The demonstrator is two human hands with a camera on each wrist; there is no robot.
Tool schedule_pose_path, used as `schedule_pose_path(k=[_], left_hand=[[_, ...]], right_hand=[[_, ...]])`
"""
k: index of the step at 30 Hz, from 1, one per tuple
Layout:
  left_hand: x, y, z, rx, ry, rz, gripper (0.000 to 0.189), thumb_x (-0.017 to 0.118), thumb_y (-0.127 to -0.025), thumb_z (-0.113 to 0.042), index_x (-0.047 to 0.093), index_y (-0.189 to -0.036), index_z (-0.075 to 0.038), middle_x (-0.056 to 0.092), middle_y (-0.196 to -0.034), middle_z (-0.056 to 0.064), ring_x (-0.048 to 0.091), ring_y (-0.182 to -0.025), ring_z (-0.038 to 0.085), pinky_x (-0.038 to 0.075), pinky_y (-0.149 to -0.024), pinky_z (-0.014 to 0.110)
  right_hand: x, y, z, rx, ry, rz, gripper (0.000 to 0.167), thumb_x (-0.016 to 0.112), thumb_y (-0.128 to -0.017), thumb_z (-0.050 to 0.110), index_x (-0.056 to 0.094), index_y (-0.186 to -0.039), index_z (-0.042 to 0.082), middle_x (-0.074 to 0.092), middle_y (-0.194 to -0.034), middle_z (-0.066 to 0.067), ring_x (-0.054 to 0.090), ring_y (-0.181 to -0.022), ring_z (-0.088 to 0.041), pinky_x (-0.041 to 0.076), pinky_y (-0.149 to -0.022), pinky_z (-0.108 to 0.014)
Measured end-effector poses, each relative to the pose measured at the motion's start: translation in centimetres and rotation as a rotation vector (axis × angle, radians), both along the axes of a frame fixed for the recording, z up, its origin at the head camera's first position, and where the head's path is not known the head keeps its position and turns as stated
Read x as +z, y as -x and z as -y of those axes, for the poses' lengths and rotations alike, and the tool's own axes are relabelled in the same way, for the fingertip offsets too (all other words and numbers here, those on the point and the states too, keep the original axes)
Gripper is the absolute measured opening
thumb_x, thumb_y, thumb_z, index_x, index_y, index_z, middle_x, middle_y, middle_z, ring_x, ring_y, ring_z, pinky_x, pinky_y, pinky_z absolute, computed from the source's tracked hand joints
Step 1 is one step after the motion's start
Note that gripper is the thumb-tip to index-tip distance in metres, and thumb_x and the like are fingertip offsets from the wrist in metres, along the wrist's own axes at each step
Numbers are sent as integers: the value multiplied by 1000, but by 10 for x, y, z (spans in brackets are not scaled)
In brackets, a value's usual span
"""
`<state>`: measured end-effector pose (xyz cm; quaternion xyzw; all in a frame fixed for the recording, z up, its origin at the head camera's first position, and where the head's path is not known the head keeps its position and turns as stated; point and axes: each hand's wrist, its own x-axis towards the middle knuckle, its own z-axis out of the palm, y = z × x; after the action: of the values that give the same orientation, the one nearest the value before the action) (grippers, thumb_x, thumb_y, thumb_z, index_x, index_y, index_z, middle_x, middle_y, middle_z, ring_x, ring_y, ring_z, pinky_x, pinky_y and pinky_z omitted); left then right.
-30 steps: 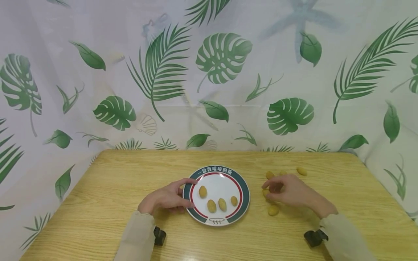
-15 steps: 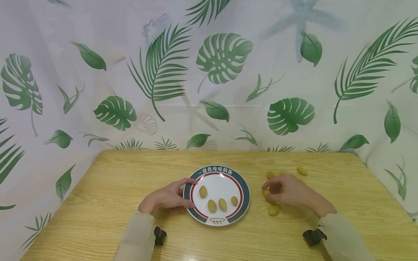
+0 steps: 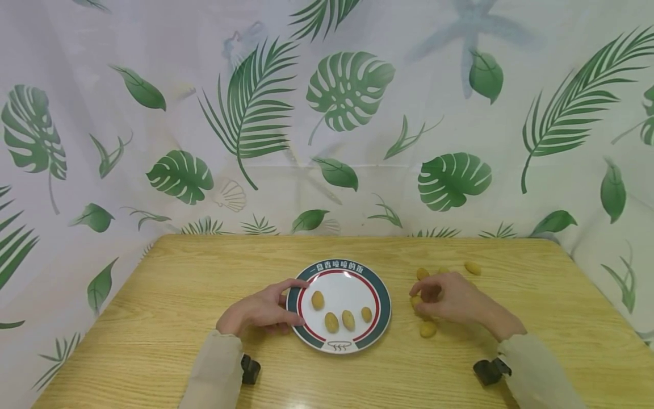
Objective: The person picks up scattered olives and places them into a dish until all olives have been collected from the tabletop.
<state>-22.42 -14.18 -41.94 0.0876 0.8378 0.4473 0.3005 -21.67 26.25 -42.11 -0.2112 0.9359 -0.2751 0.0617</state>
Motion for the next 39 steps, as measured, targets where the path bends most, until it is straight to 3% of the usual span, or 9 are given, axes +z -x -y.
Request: schedule_pose_path(k=[13,24,39], left_hand=[[0,-1,-1,12,16,-9,68,80,-88,-19,48,-147,-30,68,-97,5,61,-71,19,46,-60,26],[0,-2,-1,15,16,-17,68,81,-87,-20,48,-147,-29,67,-99,5,61,-73,19,47,-61,27],[0,-1,-2,30,21,3,69,81,-87,-20,48,-147,-31,68,-99,5,61,-73,19,47,-62,27]], right_hand=[[3,1,6,16,27,-82,20,80,-87,23,75,-106,19,64,-84,10,57,-79,-5,49,-70,-23],[10,0,19,13,62,-52,23,79,-89,24,75,-110,16,66,-87,9,58,-81,-6,50,-68,-23],[12,2,37,19,58,-76,22,79,-89,23,75,-111,19,67,-89,10,58,-83,-8,51,-70,-23]])
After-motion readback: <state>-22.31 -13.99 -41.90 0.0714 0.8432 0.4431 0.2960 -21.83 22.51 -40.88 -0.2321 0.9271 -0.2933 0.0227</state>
